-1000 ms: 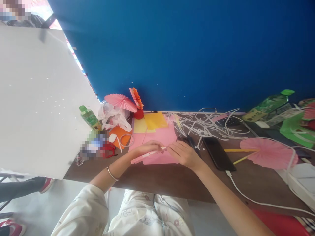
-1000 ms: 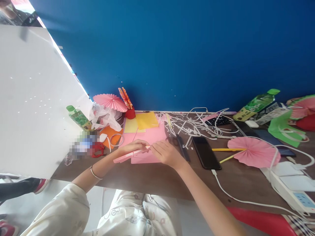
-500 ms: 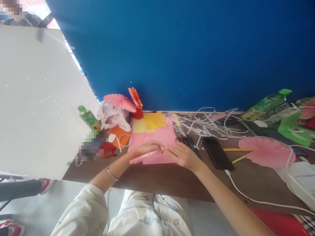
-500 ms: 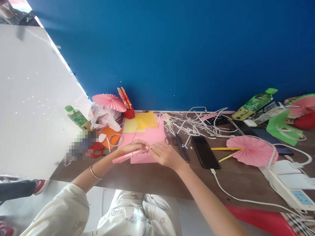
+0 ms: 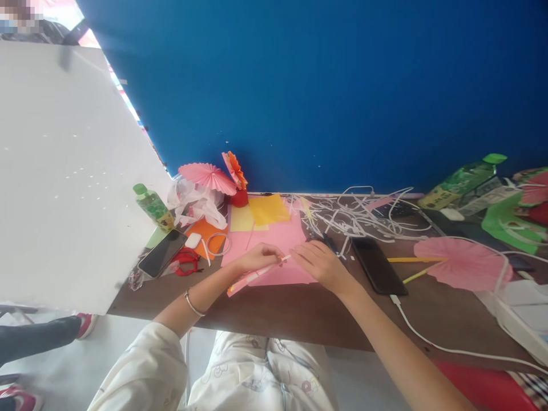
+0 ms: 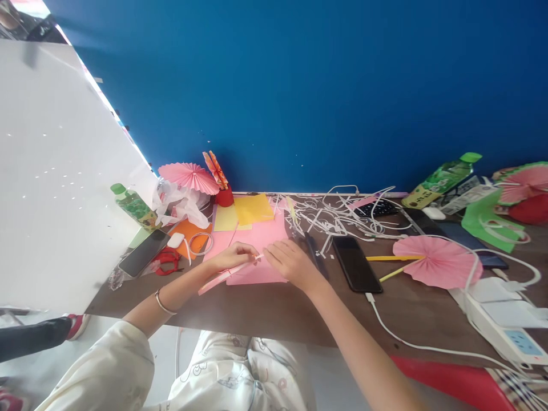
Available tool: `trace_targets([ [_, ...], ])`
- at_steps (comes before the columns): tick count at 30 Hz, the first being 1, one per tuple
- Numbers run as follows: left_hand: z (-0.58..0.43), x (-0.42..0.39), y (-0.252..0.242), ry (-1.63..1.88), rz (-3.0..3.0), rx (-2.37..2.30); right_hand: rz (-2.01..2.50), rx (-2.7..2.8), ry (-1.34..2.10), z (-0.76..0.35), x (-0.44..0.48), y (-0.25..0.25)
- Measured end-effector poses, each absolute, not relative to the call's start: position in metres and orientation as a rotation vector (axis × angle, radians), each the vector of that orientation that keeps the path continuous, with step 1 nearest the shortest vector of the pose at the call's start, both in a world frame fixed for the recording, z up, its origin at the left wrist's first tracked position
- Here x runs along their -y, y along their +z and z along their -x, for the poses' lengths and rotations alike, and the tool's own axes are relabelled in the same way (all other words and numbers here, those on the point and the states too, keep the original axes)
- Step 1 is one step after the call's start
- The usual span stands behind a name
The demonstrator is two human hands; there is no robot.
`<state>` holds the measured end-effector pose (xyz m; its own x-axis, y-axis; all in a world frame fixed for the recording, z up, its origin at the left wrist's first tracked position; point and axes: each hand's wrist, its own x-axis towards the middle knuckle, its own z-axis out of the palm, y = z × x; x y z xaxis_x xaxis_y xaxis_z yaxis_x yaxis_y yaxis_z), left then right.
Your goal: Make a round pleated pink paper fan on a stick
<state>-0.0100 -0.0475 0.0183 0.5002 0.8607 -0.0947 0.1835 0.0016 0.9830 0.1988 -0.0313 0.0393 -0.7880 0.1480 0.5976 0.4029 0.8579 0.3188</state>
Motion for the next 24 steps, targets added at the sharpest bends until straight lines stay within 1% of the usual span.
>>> trace_targets([
  [2,0.01,0.048,0.018,0.683,-1.531,-0.991,0.518,2.432,-0.412,-0.201,0.029,0.039],
  [6,0.01,0.051,0.02,0.691,-1.594,-1.027,0.707,2.373,0.063,-0.194,0.033,0.039],
  [9,0.009,0.052,0.022,0.686,-1.619,-1.006,0.702,2.389,0.244,-0.186,0.037,0.039],
  [16,0.009,0.054,0.026,0.705,-1.728,-1.038,0.664,2.443,0.25,-0.182,0.037,0.041],
  [24,0.007,0.058,0.025,0.74,-1.817,-1.067,0.754,2.535,0.221,-0.178,0.043,0.048],
])
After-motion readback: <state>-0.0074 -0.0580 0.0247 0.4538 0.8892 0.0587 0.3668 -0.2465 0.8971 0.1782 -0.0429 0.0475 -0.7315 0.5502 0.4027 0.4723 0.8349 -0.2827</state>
